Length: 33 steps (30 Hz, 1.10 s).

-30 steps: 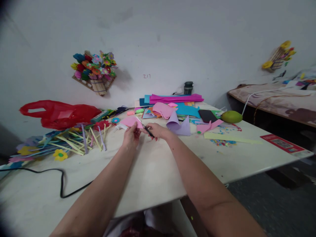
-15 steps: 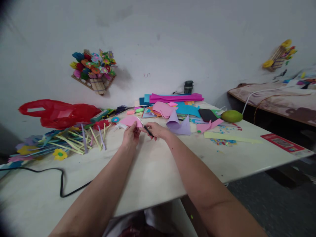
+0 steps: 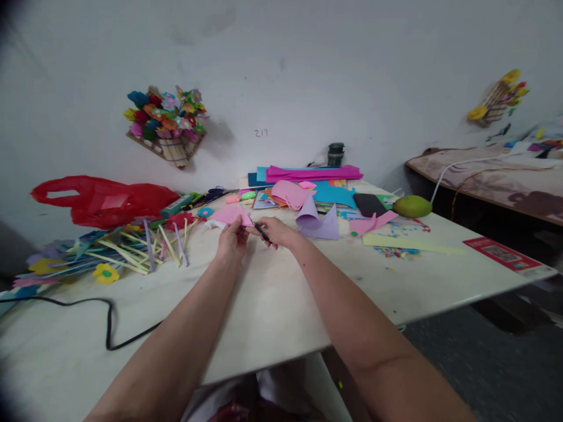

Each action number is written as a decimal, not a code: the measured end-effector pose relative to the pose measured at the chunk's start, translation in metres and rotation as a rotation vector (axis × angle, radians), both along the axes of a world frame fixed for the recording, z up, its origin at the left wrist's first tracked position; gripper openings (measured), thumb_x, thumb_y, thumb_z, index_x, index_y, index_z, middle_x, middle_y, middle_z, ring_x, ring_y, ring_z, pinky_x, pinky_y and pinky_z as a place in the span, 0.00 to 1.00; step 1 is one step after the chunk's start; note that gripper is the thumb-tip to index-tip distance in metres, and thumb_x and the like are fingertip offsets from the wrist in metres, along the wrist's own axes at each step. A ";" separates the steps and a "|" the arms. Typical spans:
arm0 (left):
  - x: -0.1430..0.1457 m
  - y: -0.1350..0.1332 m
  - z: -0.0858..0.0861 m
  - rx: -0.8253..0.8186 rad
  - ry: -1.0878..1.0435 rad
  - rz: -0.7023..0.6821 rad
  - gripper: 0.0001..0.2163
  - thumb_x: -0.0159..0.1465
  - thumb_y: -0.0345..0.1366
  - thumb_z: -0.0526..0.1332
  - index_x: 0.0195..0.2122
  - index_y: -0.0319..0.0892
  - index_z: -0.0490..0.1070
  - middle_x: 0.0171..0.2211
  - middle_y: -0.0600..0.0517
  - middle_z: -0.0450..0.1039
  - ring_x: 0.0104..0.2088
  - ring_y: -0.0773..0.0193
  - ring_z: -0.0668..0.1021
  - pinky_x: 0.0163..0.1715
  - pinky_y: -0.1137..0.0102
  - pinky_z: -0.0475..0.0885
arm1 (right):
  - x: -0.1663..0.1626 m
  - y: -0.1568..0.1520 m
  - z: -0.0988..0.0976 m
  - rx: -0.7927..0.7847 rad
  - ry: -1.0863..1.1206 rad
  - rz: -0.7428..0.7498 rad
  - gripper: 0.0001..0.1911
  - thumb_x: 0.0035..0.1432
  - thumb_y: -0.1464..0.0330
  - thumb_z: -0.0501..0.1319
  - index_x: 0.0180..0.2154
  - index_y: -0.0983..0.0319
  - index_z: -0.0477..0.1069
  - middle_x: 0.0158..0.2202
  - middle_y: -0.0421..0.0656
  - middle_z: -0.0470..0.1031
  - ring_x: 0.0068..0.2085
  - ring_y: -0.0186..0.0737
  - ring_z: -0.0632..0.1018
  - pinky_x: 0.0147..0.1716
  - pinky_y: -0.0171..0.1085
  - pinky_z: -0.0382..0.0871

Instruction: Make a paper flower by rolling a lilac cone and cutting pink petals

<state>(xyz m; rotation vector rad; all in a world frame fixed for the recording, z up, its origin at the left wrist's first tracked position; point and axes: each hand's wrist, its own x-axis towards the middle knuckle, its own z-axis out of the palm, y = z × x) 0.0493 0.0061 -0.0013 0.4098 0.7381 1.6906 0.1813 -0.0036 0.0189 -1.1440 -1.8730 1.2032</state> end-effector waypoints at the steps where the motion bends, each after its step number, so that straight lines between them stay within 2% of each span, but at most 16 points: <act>1: 0.000 0.000 0.000 0.000 -0.004 0.001 0.08 0.61 0.25 0.62 0.26 0.40 0.68 0.19 0.58 0.69 0.18 0.75 0.71 0.24 0.79 0.68 | 0.000 -0.001 0.001 0.005 -0.008 -0.002 0.11 0.58 0.63 0.61 0.29 0.61 0.62 0.18 0.32 0.61 0.16 0.27 0.65 0.10 0.27 0.56; 11: -0.002 0.003 -0.001 -0.026 -0.005 0.016 0.07 0.61 0.24 0.62 0.26 0.39 0.68 0.19 0.57 0.69 0.18 0.74 0.71 0.21 0.79 0.69 | 0.000 -0.002 0.002 -0.001 -0.034 -0.018 0.10 0.59 0.63 0.61 0.31 0.61 0.63 0.16 0.32 0.60 0.15 0.27 0.64 0.10 0.27 0.52; 18: -0.002 0.002 -0.001 -0.040 0.020 0.024 0.06 0.62 0.27 0.62 0.28 0.40 0.68 0.21 0.56 0.70 0.18 0.74 0.72 0.21 0.79 0.69 | 0.002 -0.002 0.003 -0.012 -0.045 -0.027 0.04 0.56 0.72 0.60 0.32 0.62 0.64 0.16 0.32 0.61 0.15 0.27 0.64 0.11 0.27 0.50; 24: -0.002 -0.002 0.002 -0.060 0.050 0.037 0.06 0.65 0.30 0.59 0.30 0.39 0.69 0.21 0.56 0.70 0.18 0.74 0.73 0.21 0.79 0.69 | 0.002 -0.009 0.009 -0.015 -0.061 -0.027 0.08 0.54 0.69 0.62 0.28 0.61 0.63 0.15 0.32 0.59 0.15 0.27 0.63 0.12 0.28 0.47; 30: -0.004 -0.003 0.002 -0.083 0.113 0.061 0.09 0.60 0.33 0.65 0.27 0.40 0.66 0.18 0.59 0.66 0.16 0.74 0.70 0.18 0.78 0.66 | 0.001 -0.007 0.008 -0.002 -0.006 -0.013 0.13 0.52 0.64 0.64 0.24 0.62 0.63 0.14 0.32 0.58 0.15 0.26 0.61 0.15 0.29 0.52; 33: -0.005 -0.002 0.001 -0.073 0.131 0.067 0.09 0.60 0.33 0.66 0.28 0.40 0.66 0.19 0.58 0.68 0.16 0.74 0.70 0.19 0.78 0.66 | 0.001 -0.005 0.007 0.007 0.001 -0.019 0.14 0.53 0.63 0.63 0.23 0.62 0.63 0.13 0.32 0.58 0.14 0.26 0.61 0.15 0.30 0.52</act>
